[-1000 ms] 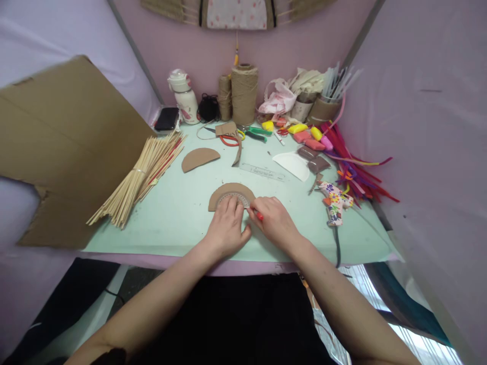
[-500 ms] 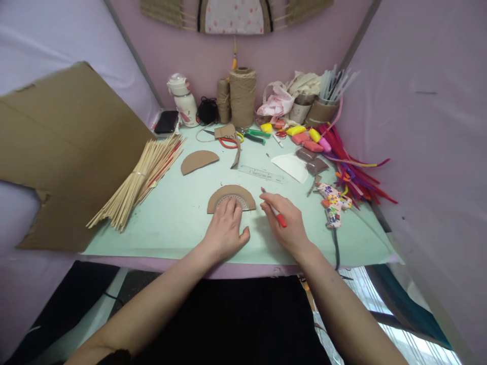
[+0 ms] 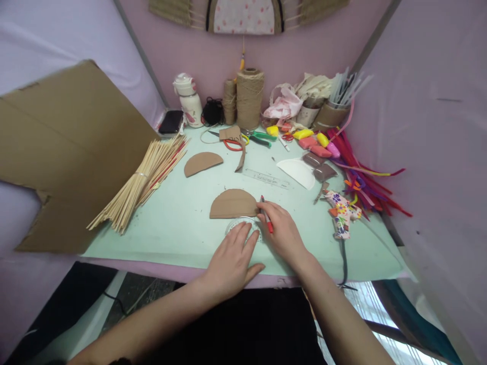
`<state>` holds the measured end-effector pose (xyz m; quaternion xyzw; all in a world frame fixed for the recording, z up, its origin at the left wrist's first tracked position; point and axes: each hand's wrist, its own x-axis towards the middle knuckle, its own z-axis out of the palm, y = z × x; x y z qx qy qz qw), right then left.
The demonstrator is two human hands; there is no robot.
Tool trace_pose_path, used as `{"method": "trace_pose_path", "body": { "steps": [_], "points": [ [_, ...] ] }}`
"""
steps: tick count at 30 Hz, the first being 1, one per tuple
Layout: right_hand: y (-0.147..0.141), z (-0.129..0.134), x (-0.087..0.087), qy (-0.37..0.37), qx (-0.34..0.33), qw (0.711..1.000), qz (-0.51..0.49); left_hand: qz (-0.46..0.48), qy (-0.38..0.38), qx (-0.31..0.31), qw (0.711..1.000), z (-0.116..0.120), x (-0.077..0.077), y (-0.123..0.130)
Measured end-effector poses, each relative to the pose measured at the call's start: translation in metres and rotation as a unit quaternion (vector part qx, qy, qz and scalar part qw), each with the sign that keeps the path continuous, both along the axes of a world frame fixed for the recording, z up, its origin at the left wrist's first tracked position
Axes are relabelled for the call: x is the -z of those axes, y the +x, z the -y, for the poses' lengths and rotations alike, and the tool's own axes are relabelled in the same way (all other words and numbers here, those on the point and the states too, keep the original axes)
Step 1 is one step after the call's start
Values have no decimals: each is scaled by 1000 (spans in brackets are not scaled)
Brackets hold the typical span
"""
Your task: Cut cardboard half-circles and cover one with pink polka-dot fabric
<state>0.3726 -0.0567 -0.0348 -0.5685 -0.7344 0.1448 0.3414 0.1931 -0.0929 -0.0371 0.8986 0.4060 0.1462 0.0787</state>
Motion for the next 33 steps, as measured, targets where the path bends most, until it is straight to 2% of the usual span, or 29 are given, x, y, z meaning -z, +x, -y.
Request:
{"method": "trace_pose_path", "body": {
  "steps": [6,12,18,25,33],
  "points": [
    [-4,19,-12,36,6,999,7,44,-12,31,998,-4,0,-3],
    [-6,43,-18,-39,-53,998,23,152,-9,44,987,-7,1,-10],
    [-7,42,-7,-57,-31,998,11,200,-8,48,979,-8,1,-13],
    [-5,40,-5,-107,11,994,-13,264,-24,57,963,-9,-2,-16],
    [-12,36,-7,-123,4,992,-25,273,-97,61,955,-13,-6,-20]
  ]
}}
